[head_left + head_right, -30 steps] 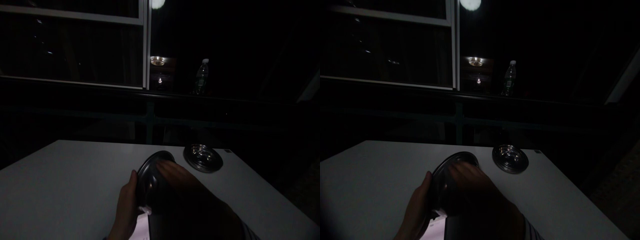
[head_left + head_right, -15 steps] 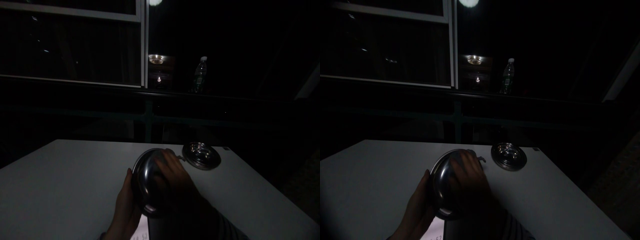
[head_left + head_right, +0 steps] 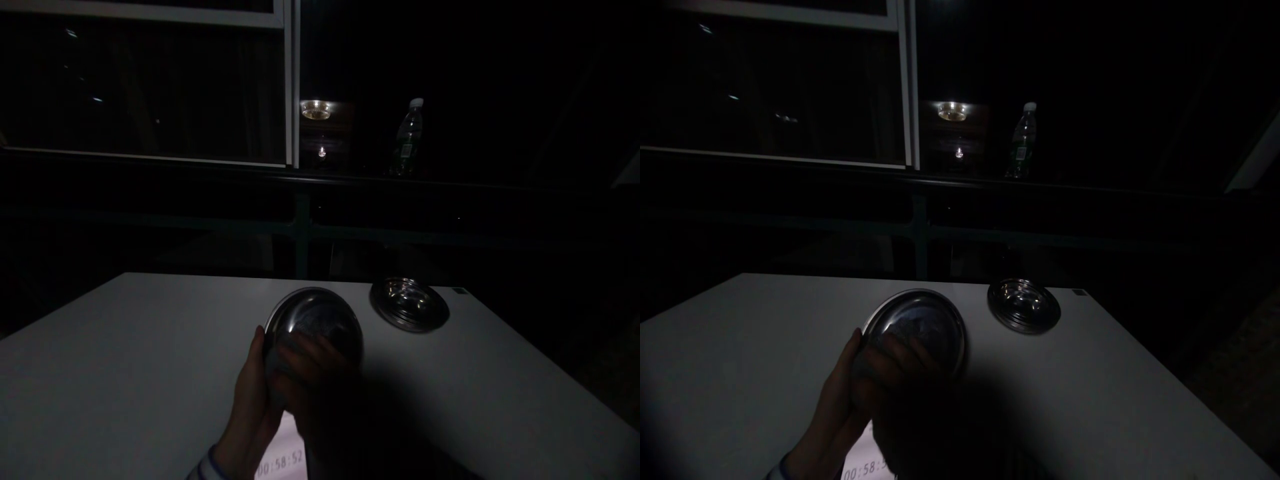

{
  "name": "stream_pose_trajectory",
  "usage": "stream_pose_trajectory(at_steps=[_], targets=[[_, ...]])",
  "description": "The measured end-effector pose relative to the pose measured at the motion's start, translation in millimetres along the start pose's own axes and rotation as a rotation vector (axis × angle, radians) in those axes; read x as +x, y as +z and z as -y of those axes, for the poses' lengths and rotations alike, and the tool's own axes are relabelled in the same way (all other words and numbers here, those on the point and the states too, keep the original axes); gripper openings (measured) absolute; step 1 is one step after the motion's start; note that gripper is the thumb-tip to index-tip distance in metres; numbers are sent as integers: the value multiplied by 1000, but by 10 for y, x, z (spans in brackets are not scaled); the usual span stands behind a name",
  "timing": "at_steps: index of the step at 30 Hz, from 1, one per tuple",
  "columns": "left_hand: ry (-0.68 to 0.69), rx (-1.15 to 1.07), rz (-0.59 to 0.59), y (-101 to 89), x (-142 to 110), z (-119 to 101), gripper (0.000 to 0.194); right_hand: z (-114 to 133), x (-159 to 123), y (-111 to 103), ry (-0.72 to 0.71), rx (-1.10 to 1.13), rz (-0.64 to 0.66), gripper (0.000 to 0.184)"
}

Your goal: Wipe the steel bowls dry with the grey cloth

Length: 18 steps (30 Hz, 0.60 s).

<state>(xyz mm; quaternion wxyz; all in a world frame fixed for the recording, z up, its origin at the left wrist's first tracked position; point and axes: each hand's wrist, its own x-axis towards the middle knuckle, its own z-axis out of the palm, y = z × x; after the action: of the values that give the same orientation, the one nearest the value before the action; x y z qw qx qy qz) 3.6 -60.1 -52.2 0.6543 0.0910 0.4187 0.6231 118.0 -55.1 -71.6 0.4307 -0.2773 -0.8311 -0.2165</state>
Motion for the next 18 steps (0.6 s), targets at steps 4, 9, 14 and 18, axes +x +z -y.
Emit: stream_pose_trajectory(at_steps=[4, 9, 14, 18], targets=[[4, 16, 36, 0, -7, -7, 24, -19, -7, -36, 20, -8, 113, 26], [72, 93, 97, -34, 6, 90, 30, -471, 128, -305, 272, 27, 202, 35], [158, 175, 94, -65, -13, 96, 37, -365, 165, -299, 171, 59, 152, 34], [128, 109, 88, -27, -55, 44, 38, -103, 103, -211, -21, 54, 163, 28]])
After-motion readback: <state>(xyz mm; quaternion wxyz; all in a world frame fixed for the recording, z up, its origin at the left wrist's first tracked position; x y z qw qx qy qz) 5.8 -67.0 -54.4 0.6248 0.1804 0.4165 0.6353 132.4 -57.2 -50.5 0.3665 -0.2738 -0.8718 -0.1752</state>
